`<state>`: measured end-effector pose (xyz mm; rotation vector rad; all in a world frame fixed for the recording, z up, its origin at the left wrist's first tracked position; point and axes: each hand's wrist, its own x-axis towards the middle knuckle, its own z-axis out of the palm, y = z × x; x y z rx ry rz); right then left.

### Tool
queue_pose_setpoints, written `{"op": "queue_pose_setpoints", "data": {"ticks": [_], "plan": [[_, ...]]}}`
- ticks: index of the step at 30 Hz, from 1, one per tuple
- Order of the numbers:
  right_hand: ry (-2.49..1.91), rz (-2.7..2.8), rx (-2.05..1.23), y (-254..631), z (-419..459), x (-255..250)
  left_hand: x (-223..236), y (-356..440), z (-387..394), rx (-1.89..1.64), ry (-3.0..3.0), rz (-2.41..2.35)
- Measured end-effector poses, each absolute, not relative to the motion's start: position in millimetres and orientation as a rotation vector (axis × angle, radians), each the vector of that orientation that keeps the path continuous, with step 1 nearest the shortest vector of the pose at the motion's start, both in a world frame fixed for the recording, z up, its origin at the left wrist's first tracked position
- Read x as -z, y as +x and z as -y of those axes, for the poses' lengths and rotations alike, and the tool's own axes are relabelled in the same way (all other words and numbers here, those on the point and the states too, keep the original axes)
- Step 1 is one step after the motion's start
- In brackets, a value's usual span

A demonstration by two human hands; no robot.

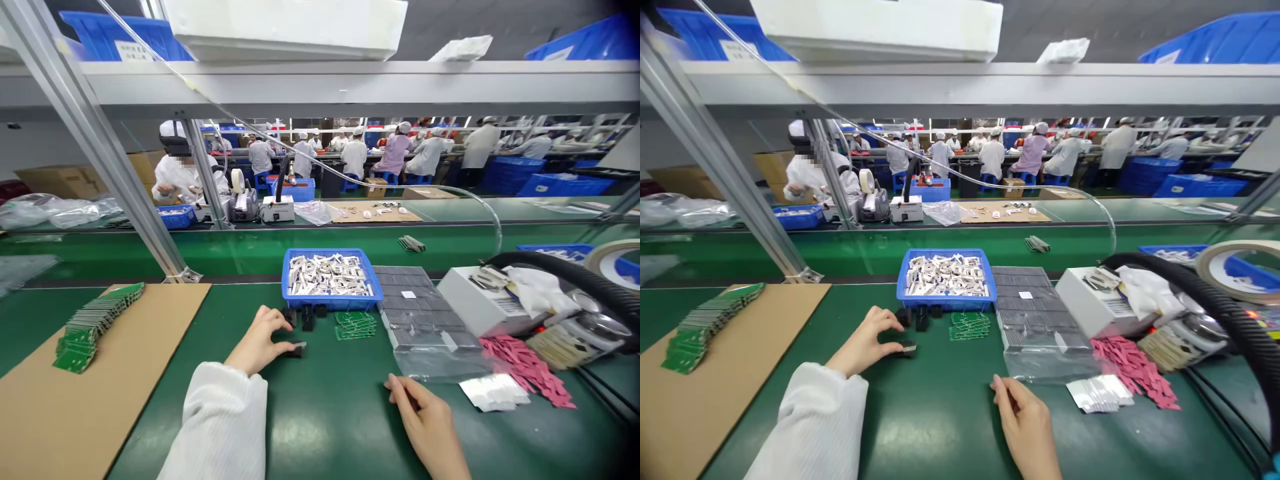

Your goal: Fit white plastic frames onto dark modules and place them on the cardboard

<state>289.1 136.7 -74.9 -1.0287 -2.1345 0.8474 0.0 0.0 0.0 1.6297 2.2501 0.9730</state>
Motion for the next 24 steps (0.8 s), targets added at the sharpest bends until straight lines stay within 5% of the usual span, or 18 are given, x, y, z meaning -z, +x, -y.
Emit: {"op": "queue_pose_setpoints", "data": {"ticks": [8,16,24], "plan": [[-1.023,2.132,-0.81,289.0,-134.9,71.6,1.6,15.0,-6.0,-0.878,1.627,-2.078],[-0.982,2.007,-0.877,285.9,-131.8,66.4,-11.7,23.1,-6.2,-1.187,1.449,-1.88],[-0.824,1.66,-0.827,279.4,-106.5,24.0,5.5,131.3,-60.1,-1.405,0.985,-1.106]]}}
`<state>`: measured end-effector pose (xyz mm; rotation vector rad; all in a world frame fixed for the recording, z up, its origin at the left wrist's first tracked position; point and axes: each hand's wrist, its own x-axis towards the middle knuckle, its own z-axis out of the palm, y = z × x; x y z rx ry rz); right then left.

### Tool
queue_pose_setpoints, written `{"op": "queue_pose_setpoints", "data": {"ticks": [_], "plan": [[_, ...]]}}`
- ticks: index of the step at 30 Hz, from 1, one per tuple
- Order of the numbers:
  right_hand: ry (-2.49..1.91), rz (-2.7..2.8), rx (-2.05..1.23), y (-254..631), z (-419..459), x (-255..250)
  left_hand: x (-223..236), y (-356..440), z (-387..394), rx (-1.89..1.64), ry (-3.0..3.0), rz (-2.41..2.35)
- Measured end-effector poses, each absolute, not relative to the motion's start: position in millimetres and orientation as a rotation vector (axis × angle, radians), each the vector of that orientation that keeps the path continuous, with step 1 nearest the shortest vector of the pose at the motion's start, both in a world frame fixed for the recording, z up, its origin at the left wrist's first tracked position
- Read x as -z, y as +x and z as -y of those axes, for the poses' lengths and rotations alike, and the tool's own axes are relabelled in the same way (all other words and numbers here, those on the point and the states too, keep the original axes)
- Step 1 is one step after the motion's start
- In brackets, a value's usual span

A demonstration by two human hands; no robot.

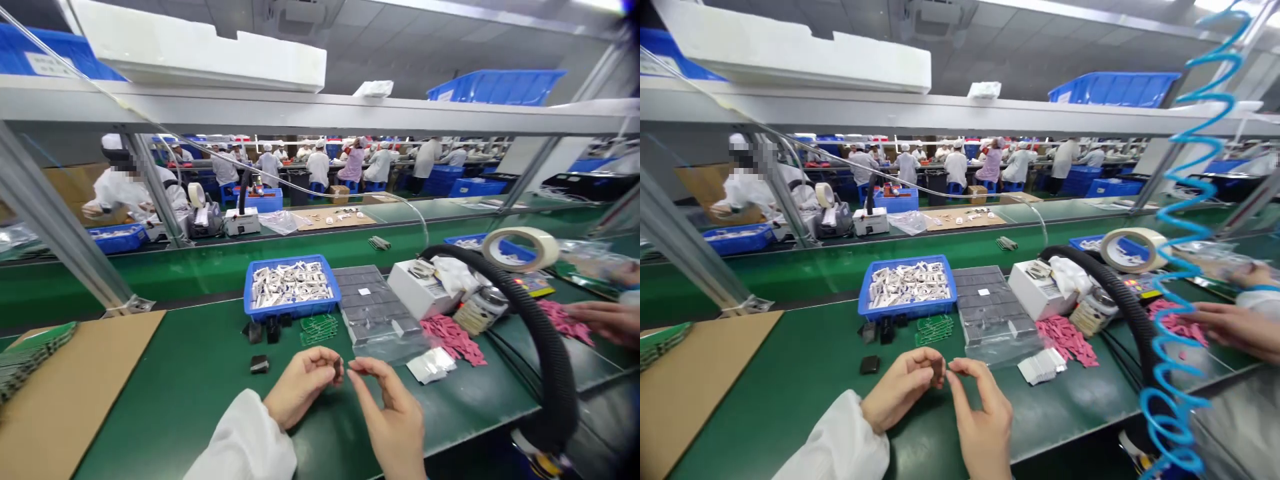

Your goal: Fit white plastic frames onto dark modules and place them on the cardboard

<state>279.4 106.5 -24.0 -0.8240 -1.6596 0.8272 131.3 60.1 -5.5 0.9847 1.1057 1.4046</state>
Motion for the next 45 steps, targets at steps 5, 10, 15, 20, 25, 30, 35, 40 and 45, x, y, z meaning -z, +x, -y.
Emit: {"op": "queue_pose_setpoints", "data": {"ticks": [5,10,15,20,25,30,35,40,45], "plan": [[-0.897,1.633,-0.767,288.7,-104.0,18.9,14.7,156.1,-69.3,-1.392,0.74,-0.782],[-0.93,1.614,-0.855,295.8,-105.1,26.4,13.0,152.2,-65.4,-1.387,0.711,-0.753],[-0.949,1.58,-0.925,297.3,-105.6,29.6,10.9,152.3,-65.0,-1.37,0.744,-0.754],[-0.969,1.596,-0.928,299.9,-106.1,32.2,11.1,152.0,-65.5,-1.344,0.789,-0.781],[-0.99,1.62,-0.958,301.5,-107.6,32.4,12.6,151.2,-65.5,-1.34,0.811,-0.817],[-1.005,1.622,-0.978,301.3,-109.4,36.3,14.0,151.4,-65.1,-1.334,0.813,-0.842],[-1.009,1.632,-0.974,300.2,-108.9,33.4,13.8,151.9,-65.9,-1.32,0.811,-0.853],[-1.003,1.665,-1.037,300.1,-109.2,25.4,13.8,151.8,-65.9,-1.3,0.807,-0.865],[-0.974,1.708,-1.078,301.9,-112.6,28.3,14.8,151.5,-65.0,-1.275,0.816,-0.872]]}}
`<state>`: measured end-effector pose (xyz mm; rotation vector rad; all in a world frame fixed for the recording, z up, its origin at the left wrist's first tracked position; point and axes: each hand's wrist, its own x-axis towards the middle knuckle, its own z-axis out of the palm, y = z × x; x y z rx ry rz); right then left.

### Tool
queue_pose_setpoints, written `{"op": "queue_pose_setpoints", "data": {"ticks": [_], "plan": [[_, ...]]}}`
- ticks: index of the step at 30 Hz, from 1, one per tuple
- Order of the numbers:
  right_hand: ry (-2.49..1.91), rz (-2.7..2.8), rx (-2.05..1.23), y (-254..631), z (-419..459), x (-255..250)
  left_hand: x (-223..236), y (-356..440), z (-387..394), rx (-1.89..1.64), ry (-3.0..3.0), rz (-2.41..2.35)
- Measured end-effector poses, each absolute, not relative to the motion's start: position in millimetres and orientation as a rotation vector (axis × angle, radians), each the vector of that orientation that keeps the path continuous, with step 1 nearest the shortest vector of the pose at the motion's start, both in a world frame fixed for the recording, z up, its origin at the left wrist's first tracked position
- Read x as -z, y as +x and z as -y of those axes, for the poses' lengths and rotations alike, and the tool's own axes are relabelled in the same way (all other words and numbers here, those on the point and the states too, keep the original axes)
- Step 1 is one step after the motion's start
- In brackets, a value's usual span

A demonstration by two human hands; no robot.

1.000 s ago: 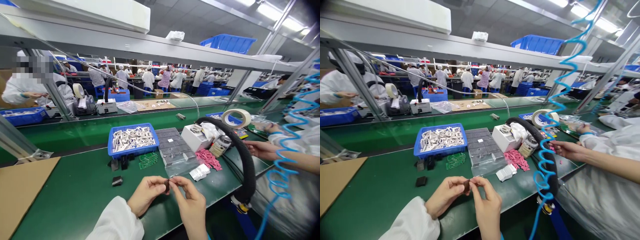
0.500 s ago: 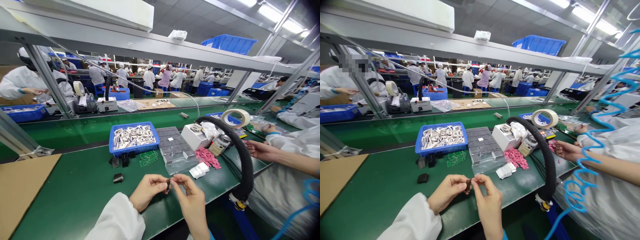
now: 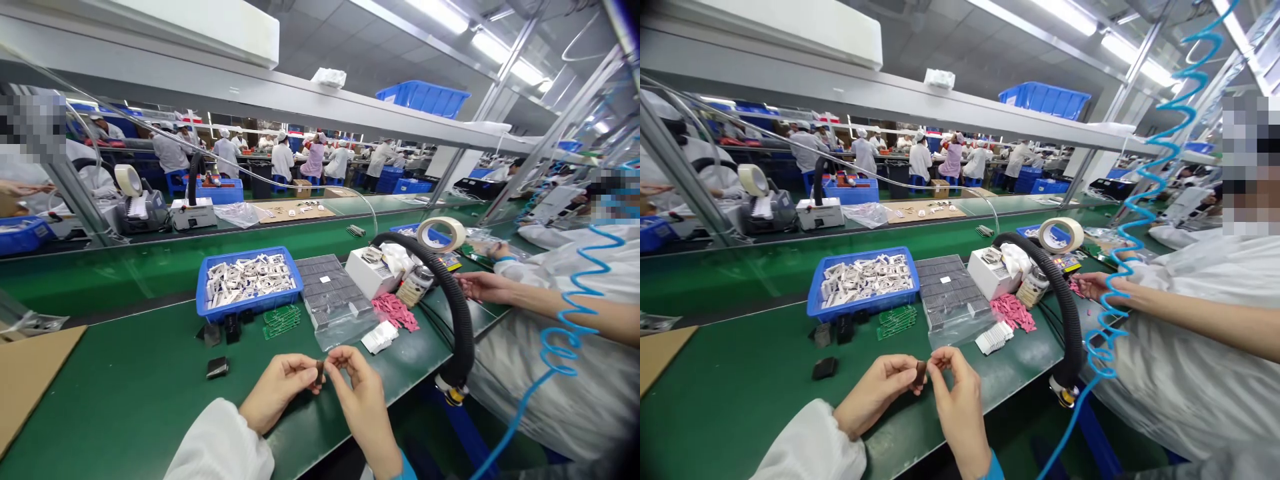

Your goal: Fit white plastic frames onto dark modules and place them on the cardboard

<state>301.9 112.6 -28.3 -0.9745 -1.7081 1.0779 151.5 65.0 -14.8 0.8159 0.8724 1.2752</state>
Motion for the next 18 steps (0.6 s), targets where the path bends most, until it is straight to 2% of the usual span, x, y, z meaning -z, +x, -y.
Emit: {"op": "queue_pose_setpoints", "data": {"ticks": [18], "plan": [[-0.856,1.607,-1.311,301.9,-104.1,24.5,17.4,150.5,-69.8,-1.311,0.777,-0.962]]}}
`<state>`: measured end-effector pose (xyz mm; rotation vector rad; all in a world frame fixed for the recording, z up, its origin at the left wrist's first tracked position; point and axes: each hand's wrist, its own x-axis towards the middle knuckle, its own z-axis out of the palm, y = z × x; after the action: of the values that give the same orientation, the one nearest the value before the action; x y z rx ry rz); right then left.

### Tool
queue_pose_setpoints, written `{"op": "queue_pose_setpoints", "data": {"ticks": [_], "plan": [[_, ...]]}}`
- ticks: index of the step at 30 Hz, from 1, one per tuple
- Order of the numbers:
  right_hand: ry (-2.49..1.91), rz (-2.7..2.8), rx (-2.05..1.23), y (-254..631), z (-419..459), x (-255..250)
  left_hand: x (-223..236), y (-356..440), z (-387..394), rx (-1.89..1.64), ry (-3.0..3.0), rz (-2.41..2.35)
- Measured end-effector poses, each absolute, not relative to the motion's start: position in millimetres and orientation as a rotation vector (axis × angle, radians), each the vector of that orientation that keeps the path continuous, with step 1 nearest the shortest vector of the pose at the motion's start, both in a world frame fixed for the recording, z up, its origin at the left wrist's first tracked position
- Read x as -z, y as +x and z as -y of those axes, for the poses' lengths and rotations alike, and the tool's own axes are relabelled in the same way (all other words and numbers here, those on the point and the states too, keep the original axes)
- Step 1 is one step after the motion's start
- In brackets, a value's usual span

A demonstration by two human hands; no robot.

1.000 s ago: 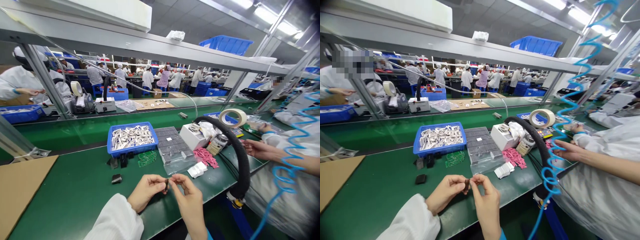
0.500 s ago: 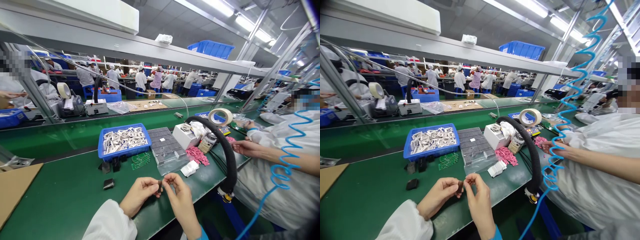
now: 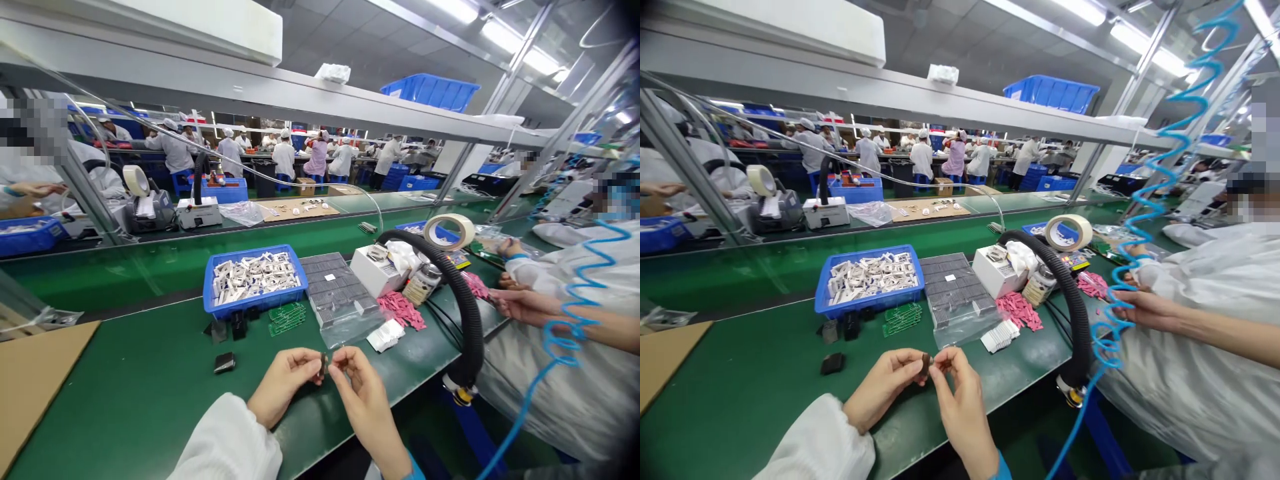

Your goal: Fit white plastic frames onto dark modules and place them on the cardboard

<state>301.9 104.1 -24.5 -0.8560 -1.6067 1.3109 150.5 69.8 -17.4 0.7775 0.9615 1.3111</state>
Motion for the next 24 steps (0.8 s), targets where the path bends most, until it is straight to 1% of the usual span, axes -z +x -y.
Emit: {"op": "queue_pose_setpoints", "data": {"ticks": [4,7,9,11,13,15,17,21,24], "plan": [[-0.751,1.523,-1.413,310.6,-101.1,20.6,20.5,144.4,-73.0,-1.383,0.688,-1.029],[-0.848,1.698,-1.405,315.4,-105.9,35.6,20.9,141.4,-73.5,-1.39,0.662,-1.027],[-0.931,1.927,-1.254,316.6,-108.9,49.6,20.7,141.7,-72.4,-1.376,0.664,-1.019],[-0.996,2.057,-1.006,317.5,-110.7,59.8,20.7,143.2,-70.9,-1.353,0.676,-1.013],[-1.057,2.019,-0.776,319.2,-111.7,62.4,21.1,144.8,-69.5,-1.328,0.698,-1.006],[-1.089,1.946,-0.667,321.3,-112.0,57.0,21.6,146.2,-68.7,-1.307,0.723,-0.996],[-1.041,1.94,-0.7,321.7,-111.1,46.1,21.9,147.5,-68.3,-1.29,0.752,-0.983],[-0.895,1.944,-0.879,314.7,-106.2,24.7,22.3,151.1,-67.6,-1.267,0.81,-0.96],[-0.866,1.94,-0.956,308.5,-104.8,21.3,22.9,154.1,-67.1,-1.27,0.856,-0.967]]}}
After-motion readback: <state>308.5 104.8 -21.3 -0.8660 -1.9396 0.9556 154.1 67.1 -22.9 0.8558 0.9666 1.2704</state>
